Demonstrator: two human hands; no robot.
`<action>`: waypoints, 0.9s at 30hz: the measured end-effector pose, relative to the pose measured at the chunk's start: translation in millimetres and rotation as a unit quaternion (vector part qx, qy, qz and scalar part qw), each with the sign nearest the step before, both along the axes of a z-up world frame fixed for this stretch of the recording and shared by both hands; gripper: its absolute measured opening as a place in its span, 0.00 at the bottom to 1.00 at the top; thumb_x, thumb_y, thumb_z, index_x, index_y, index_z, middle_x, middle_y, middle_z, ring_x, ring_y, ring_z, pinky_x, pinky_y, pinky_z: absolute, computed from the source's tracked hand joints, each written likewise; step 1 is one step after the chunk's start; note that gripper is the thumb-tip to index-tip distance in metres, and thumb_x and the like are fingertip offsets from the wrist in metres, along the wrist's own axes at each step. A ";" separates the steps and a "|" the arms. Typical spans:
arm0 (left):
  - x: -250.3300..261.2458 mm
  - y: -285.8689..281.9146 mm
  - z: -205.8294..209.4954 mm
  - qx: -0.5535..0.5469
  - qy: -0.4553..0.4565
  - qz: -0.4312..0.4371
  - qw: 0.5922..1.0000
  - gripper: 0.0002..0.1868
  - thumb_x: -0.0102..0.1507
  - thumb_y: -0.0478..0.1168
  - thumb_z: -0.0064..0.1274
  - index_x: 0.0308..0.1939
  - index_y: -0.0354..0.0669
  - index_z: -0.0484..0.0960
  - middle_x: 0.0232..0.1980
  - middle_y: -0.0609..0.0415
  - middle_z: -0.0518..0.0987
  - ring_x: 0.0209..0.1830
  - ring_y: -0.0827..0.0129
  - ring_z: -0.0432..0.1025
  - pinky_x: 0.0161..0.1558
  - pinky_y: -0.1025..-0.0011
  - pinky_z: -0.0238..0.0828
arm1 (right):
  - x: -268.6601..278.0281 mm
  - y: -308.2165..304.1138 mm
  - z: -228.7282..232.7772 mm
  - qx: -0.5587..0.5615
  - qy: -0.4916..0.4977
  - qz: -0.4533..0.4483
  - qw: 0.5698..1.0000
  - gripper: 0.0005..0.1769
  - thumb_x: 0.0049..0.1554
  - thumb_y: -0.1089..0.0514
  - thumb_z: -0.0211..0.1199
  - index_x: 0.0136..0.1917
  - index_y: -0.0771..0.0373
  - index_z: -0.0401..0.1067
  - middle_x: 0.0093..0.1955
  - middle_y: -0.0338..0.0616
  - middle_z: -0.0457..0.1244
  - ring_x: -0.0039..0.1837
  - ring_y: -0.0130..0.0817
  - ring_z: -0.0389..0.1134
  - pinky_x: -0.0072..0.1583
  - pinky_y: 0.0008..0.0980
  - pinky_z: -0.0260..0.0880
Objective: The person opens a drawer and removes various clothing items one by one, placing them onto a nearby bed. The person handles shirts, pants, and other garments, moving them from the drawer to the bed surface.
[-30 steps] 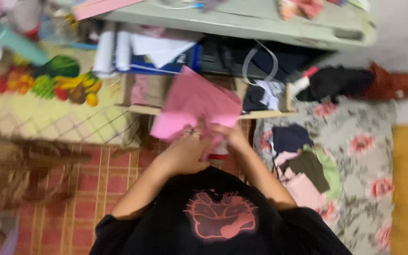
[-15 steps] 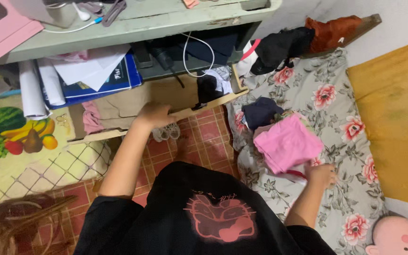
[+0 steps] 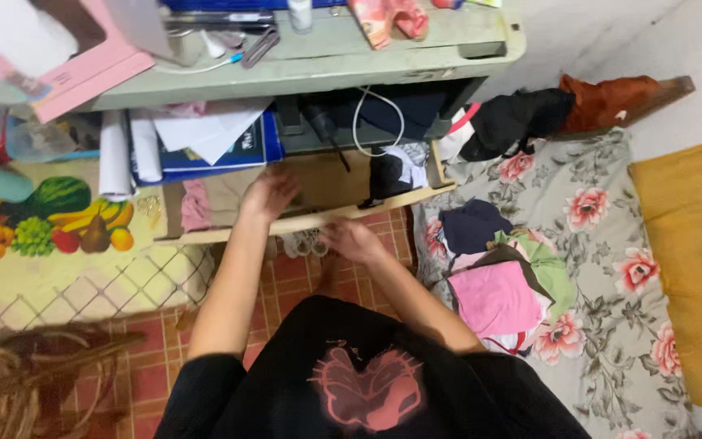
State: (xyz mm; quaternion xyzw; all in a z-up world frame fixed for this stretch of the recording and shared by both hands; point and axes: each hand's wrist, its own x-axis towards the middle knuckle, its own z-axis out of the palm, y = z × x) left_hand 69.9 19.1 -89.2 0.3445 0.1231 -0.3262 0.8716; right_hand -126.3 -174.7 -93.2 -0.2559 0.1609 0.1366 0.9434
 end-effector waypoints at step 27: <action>-91.5 31.6 74.6 0.736 -0.520 -0.215 0.378 0.61 0.47 0.56 0.73 0.77 0.41 0.56 0.80 0.39 0.51 0.79 0.38 0.45 0.71 0.27 0.41 | -95.2 -18.7 109.0 -0.609 -0.180 0.385 0.670 0.14 0.58 0.51 0.60 0.53 0.60 0.77 0.42 0.45 0.72 0.42 0.36 0.76 0.43 0.35 0.76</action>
